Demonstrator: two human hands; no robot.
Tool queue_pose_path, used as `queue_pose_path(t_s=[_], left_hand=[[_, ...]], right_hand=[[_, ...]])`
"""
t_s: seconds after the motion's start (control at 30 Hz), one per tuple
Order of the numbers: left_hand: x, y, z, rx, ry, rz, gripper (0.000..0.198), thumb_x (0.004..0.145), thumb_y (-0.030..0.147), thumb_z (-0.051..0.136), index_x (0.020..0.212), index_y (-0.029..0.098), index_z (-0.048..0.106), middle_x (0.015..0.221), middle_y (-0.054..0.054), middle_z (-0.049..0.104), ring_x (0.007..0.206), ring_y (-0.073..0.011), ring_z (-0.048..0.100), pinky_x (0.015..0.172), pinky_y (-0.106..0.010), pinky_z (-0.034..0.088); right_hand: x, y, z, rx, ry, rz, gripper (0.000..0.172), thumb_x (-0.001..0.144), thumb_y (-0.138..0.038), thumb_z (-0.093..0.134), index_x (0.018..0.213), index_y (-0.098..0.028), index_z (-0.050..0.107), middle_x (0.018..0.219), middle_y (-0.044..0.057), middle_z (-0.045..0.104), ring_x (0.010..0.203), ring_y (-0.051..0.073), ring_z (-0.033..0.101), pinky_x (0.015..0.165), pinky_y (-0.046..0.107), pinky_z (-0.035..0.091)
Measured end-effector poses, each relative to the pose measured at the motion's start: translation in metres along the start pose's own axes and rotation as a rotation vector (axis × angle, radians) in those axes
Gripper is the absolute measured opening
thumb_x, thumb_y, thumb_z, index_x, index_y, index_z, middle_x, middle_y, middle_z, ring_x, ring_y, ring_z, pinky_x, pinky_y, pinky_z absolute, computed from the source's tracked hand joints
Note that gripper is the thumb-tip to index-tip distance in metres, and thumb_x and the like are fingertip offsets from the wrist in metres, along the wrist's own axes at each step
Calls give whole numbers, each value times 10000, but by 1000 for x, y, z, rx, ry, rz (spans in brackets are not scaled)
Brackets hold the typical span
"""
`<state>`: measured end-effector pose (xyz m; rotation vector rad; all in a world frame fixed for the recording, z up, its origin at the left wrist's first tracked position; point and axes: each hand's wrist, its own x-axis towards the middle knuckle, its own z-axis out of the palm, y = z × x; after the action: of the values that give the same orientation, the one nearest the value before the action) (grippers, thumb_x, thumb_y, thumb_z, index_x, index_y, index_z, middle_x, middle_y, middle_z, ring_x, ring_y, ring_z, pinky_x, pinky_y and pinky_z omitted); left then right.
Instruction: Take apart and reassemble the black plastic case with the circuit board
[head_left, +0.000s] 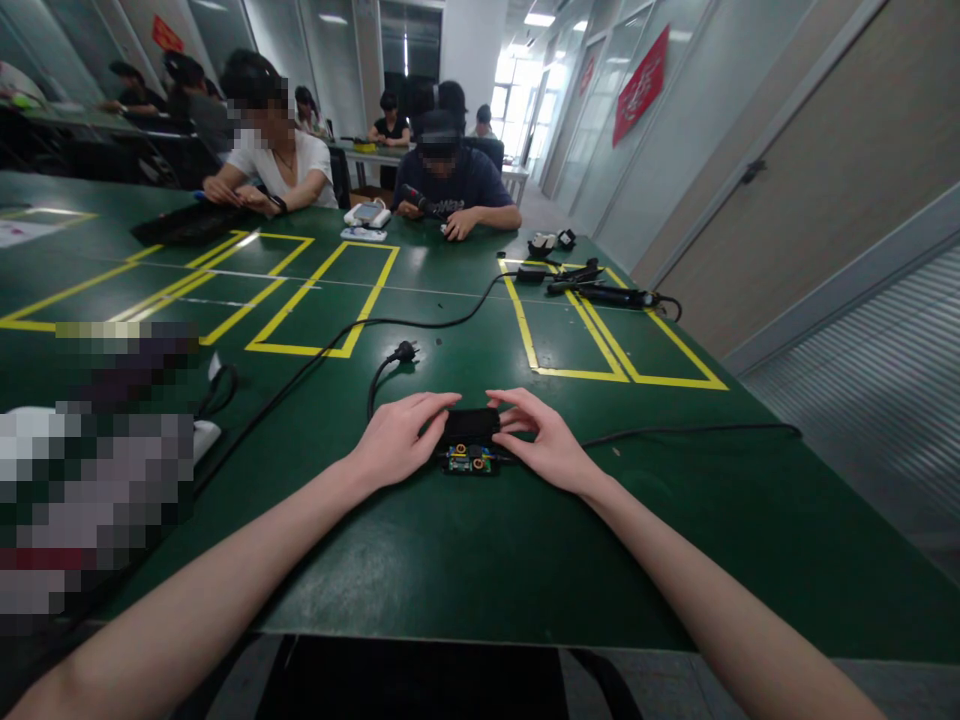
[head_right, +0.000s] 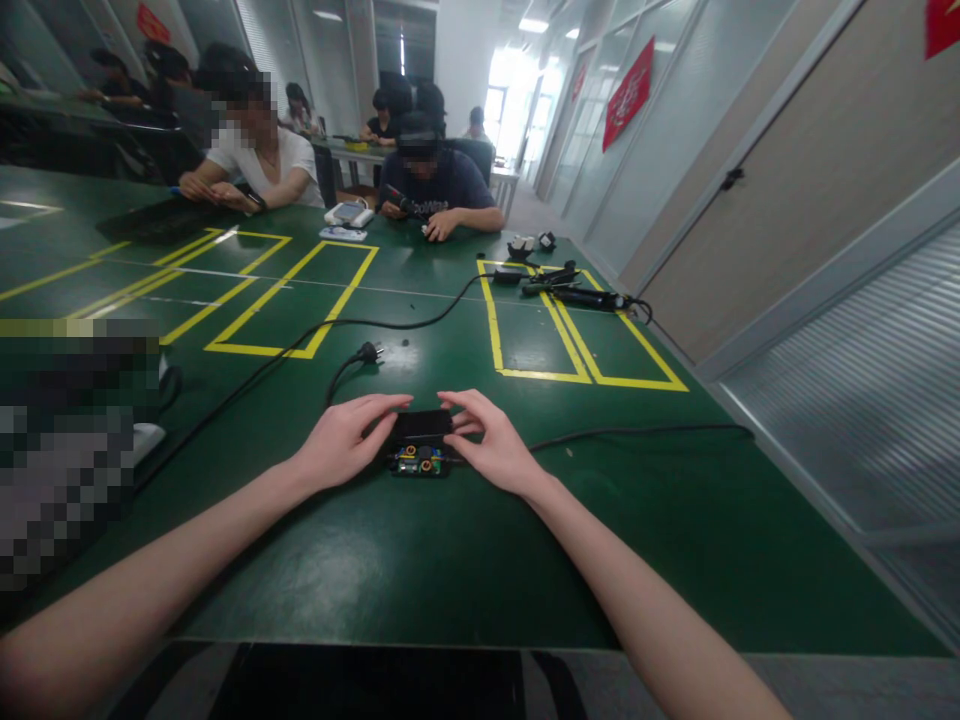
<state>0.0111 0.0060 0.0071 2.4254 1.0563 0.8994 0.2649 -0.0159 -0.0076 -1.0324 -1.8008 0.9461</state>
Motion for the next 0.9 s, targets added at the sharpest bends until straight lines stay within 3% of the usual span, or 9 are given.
queue_pose_path(t_s=[0.17,0.27,0.4,0.6,0.9], left_hand=[[0,2,-1,-293,-37,-145,436,1064,419,399,1233,151,699,895,-56,770,667,-157,664,612,-257,523],[0,1,-2,-409,15,-153,477,1073,464,379,1195,138,706,934,-78,775,685,-154,678,583,-239,507],[-2,-1,-2,-484,69,-152,487,1074,483,390,1160,118,702,991,-109,778,647,-144,699,514,-221,489],[-3,-1,-4,-519,135,-98,511,1081,489,379,1123,96,704,944,-122,787,646,-155,731,524,-230,528],[-4,-3,-4,-534,137,-61,538,1083,506,380,1070,87,716,879,-119,788,628,-157,737,508,-227,528]], right_hand=[[-1,-4,-3,-11,-16,4,343,843,-196,691,1176,-251,752,1259,73,615,1018,175,694,860,325,654],[0,-2,-2,12,-21,37,294,834,-212,705,1119,-235,771,1234,76,688,971,179,710,814,320,658],[1,1,0,73,19,116,284,804,-232,744,1085,-211,779,969,52,764,897,191,735,835,346,654],[0,-4,0,127,29,135,272,789,-250,771,1058,-205,779,999,52,756,889,187,753,881,361,651],[0,-2,-1,117,12,113,229,804,-238,756,1028,-191,760,1018,57,767,877,183,758,880,363,655]])
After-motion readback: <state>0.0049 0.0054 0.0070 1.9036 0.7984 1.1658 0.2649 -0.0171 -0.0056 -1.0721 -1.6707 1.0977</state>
